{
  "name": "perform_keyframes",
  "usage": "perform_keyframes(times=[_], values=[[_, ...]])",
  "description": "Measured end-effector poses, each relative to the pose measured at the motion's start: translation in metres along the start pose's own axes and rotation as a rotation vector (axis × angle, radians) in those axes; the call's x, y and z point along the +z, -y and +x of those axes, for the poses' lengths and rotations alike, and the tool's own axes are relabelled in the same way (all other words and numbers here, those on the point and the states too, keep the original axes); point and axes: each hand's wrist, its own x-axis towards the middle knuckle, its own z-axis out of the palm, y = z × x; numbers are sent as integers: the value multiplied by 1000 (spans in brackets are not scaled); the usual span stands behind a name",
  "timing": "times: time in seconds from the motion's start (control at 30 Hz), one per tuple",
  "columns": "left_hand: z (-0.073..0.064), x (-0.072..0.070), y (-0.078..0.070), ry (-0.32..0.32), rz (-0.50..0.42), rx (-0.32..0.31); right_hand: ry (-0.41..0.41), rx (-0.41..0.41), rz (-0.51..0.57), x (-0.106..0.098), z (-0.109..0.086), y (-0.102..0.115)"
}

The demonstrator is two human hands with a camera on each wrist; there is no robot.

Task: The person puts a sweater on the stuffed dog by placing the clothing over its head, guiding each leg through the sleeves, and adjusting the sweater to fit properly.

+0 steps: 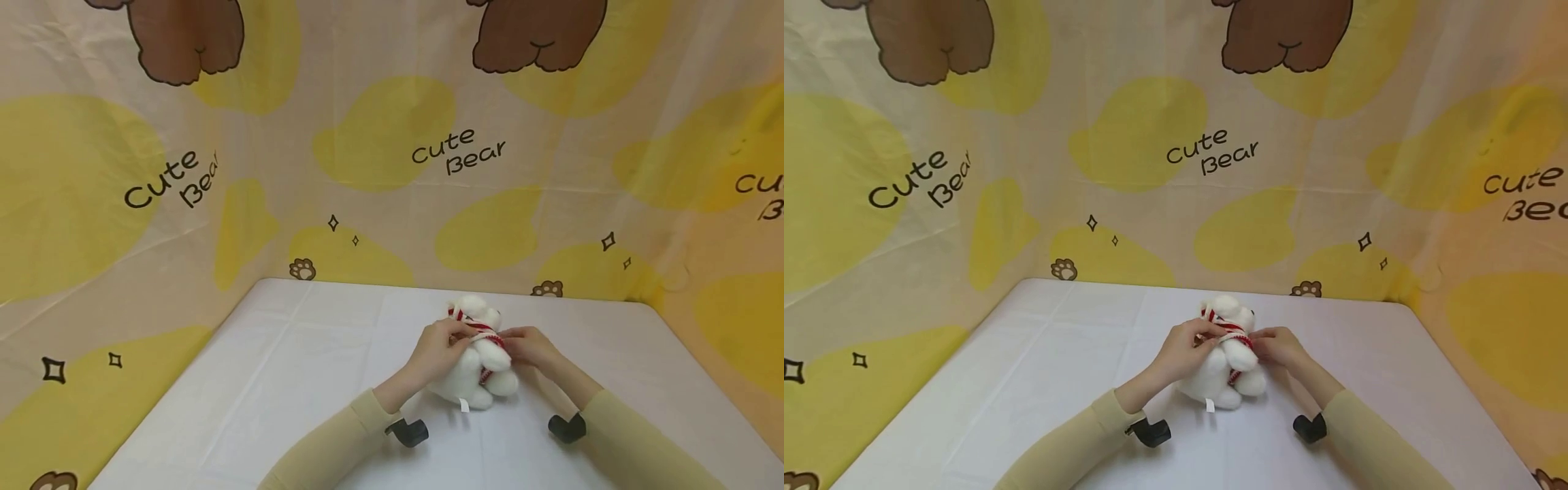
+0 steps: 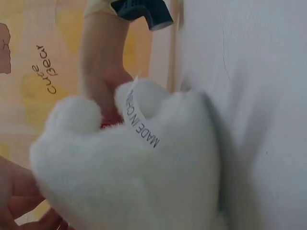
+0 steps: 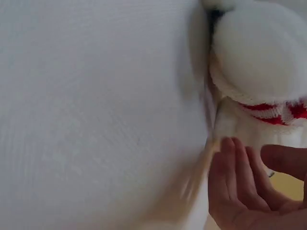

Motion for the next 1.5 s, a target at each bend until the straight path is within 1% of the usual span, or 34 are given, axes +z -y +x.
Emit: perform_keyframes(times=[0.03,0.07,0.13,0.2,0.23,0.3,0.4,0.43,0.5,0.57,0.63,0.67,0.73,0.8,0.87,0.9,0.93,0.97,1.0,1.03,1.1,1.17,1.23,1.27,1.3,1.33,1.4,1.43,1.47,1.5], values=[[1,-1,3,-13,18,9,-75,-33,-65,0,-2,4],[2,-2,5,-24,29,16,-129,-75,-93,-1,-5,8],[3,-4,9,-44,45,26,-181,-186,-100,-1,-10,15],[4,-4,11,-60,60,31,-180,-280,-124,-2,-16,22],[5,-3,12,-68,71,33,-164,-316,-145,-2,-20,26],[6,-1,14,-83,82,44,-122,-382,-215,-2,-27,32],[7,2,14,-108,64,70,-90,-443,-346,-1,-37,39],[7,3,13,-114,46,86,-89,-455,-383,-1,-40,40],[6,3,9,-121,-1,124,-82,-451,-424,-1,-44,43],[4,3,5,-119,-42,161,-53,-418,-430,-4,-48,44],[1,2,2,-98,-73,196,-8,-389,-432,-7,-50,46],[-1,2,2,-79,-75,210,24,-381,-438,-9,-51,47],[-3,2,1,-16,-73,226,104,-389,-460,-13,-51,48],[-5,2,1,54,-53,230,201,-398,-489,-17,-50,48],[-6,2,1,114,-23,234,286,-386,-490,-20,-47,48],[-6,1,1,132,-12,231,306,-371,-474,-21,-46,48],[-6,1,1,138,-3,227,304,-357,-450,-22,-44,48],[-5,1,2,138,-9,214,272,-345,-424,-23,-42,48],[-5,1,3,135,-39,188,223,-336,-396,-23,-40,49],[-3,1,6,130,-93,150,164,-331,-372,-22,-38,50],[0,2,12,107,-289,31,34,-332,-354,-19,-33,51],[5,2,19,39,-532,-111,-63,-321,-371,-12,-28,50],[11,2,27,-49,-753,-245,-90,-309,-393,-5,-22,47],[13,2,31,-94,-835,-305,-92,-304,-400,-2,-19,46],[15,1,34,-143,-866,-355,-91,-298,-402,1,-17,44],[17,0,37,-188,-871,-394,-88,-292,-392,4,-15,42],[21,-1,45,-261,-845,-463,-81,-288,-369,6,-12,39],[22,-2,49,-284,-816,-489,-81,-289,-360,6,-11,38],[24,-2,53,-290,-760,-501,-89,-284,-350,6,-10,37],[26,-3,58,-280,-698,-502,-91,-281,-340,6,-10,37]])
